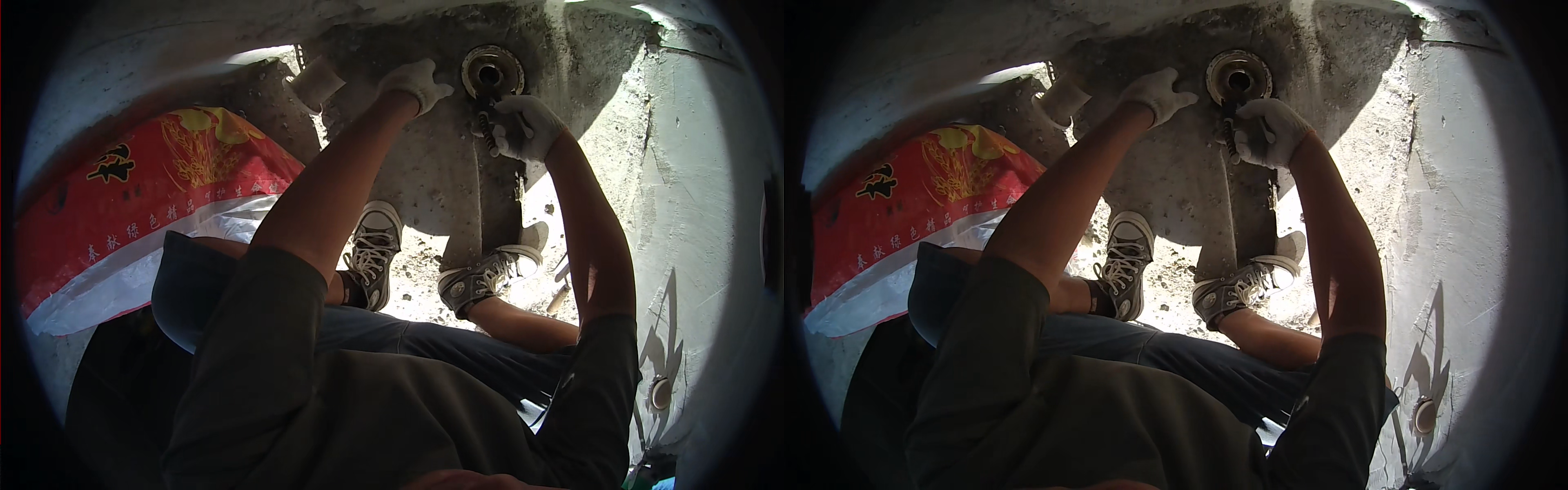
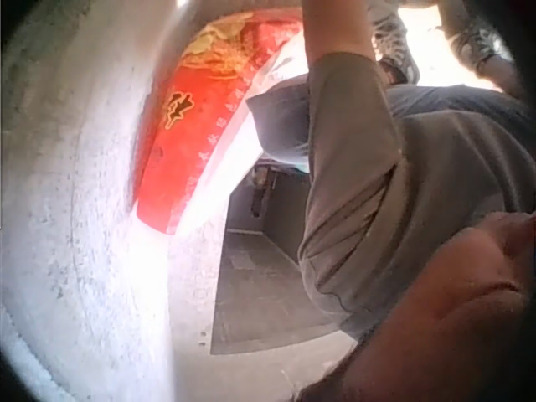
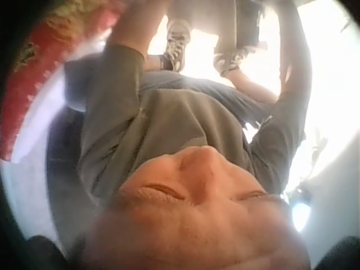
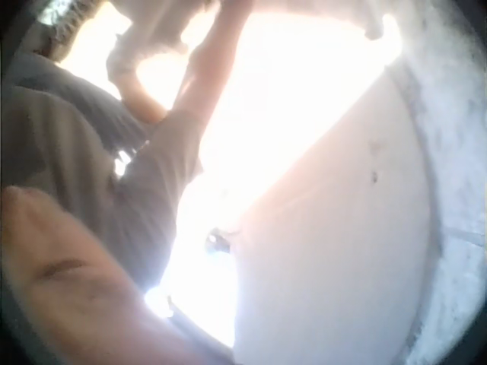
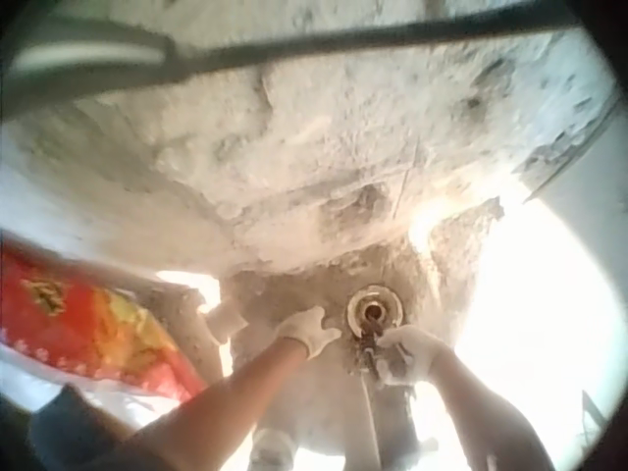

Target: The person places a respirator mask onto a wall fixture, sits down beside a floor drain, and cleans around the drain pipe opening using pliers, a knife, and by hand.

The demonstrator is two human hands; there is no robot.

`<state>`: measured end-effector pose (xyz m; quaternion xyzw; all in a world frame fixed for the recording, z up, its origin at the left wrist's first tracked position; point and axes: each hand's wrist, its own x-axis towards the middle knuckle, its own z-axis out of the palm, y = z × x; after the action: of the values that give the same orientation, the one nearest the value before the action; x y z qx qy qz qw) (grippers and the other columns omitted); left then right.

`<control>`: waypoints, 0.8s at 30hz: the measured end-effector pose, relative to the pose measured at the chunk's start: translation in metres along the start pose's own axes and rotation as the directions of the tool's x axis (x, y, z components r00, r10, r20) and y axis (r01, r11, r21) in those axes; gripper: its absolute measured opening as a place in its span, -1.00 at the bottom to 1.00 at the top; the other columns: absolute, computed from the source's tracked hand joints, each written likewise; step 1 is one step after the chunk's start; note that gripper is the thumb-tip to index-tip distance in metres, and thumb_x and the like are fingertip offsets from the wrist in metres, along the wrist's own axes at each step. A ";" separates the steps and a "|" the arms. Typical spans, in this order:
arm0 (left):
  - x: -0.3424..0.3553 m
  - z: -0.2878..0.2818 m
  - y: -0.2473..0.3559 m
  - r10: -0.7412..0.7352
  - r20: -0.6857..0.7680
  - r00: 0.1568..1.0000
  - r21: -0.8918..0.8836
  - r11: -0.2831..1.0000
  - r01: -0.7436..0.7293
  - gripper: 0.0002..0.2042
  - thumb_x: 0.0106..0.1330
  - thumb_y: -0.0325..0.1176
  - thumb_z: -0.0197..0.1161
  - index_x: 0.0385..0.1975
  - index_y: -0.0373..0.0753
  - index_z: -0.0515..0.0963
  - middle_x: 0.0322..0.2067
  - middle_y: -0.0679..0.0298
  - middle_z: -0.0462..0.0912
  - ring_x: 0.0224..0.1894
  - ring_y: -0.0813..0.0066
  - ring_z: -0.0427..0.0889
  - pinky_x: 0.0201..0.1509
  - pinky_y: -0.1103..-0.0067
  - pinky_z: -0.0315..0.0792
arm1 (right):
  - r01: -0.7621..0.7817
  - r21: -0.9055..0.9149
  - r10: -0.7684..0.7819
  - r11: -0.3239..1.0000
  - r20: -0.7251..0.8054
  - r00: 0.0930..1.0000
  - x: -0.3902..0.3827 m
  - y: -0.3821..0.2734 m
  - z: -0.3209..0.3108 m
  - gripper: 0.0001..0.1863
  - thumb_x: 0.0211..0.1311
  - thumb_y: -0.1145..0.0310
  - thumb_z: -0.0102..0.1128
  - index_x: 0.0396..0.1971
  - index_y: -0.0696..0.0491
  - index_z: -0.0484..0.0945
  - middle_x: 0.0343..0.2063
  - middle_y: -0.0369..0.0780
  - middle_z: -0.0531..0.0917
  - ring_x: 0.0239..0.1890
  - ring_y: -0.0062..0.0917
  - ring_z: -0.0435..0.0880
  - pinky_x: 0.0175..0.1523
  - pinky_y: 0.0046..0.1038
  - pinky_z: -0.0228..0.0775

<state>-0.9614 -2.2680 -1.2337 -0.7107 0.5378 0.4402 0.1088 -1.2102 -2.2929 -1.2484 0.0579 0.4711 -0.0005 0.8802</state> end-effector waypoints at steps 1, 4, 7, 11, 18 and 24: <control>0.000 0.001 0.000 -0.001 -0.004 1.000 0.009 1.000 0.001 -0.28 0.25 0.10 0.32 0.22 -0.38 0.41 0.17 -0.10 0.53 0.26 0.04 0.49 0.32 0.31 0.36 | -0.018 0.014 0.018 1.000 0.003 1.000 0.002 0.000 0.000 -0.87 0.25 0.37 0.13 -0.32 0.12 0.49 -0.53 -0.20 0.59 -0.57 -0.43 0.62 -0.47 -0.33 0.58; 0.002 0.002 -0.001 -0.006 -0.011 1.000 0.031 0.999 0.006 -0.28 0.25 0.10 0.32 0.22 -0.39 0.41 0.17 -0.11 0.53 0.27 0.03 0.48 0.32 0.31 0.36 | -0.066 0.065 0.058 0.996 0.127 0.990 0.001 -0.003 0.007 -0.84 0.24 0.38 0.11 -0.24 0.13 0.47 -0.44 -0.17 0.61 -0.46 -0.40 0.65 -0.37 -0.26 0.61; 0.002 -0.002 0.001 -0.024 -0.005 1.000 0.046 0.999 0.024 -0.28 0.24 0.10 0.32 0.21 -0.38 0.42 0.16 -0.11 0.53 0.26 0.02 0.49 0.31 0.30 0.37 | 0.031 -0.012 -0.031 0.999 0.002 1.000 -0.011 0.004 0.026 -0.82 0.22 0.41 0.09 -0.24 0.18 0.44 -0.31 -0.08 0.62 -0.39 -0.37 0.64 -0.34 -0.23 0.58; 0.005 -0.001 0.005 -0.043 -0.007 0.999 0.071 0.996 0.044 -0.28 0.23 0.12 0.33 0.19 -0.37 0.44 0.14 -0.10 0.55 0.24 0.01 0.50 0.29 0.30 0.38 | 0.089 0.154 -0.084 0.984 -0.040 0.996 -0.006 0.012 0.030 -0.84 0.19 0.44 0.07 -0.29 0.21 0.40 -0.31 -0.03 0.56 -0.43 -0.37 0.60 -0.40 -0.30 0.52; 0.007 0.003 0.007 -0.054 -0.018 0.998 0.112 0.992 0.056 -0.32 0.22 0.15 0.33 0.12 -0.33 0.48 0.09 -0.08 0.58 0.20 0.02 0.53 0.24 0.28 0.41 | -0.011 0.487 -0.035 0.873 0.086 0.996 0.019 0.027 0.020 -0.93 0.17 0.50 0.00 -0.43 0.10 0.30 -0.46 -0.21 0.36 -0.55 -0.58 0.35 -0.57 -0.59 0.21; 0.004 0.004 0.007 -0.072 -0.076 0.995 0.114 0.990 0.080 -0.41 0.24 0.14 0.34 0.02 -0.27 0.52 0.01 -0.04 0.64 0.14 0.02 0.59 0.18 0.24 0.46 | 0.062 0.423 -0.100 0.904 0.068 0.993 0.014 0.030 0.018 -0.88 0.21 0.49 -0.02 -0.31 0.20 0.32 -0.36 -0.09 0.47 -0.46 -0.39 0.55 -0.42 -0.41 0.50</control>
<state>-0.9689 -2.2710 -1.2369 -0.7384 0.5388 0.3776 0.1478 -1.1859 -2.2640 -1.2474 0.2260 0.4226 -0.1411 0.8663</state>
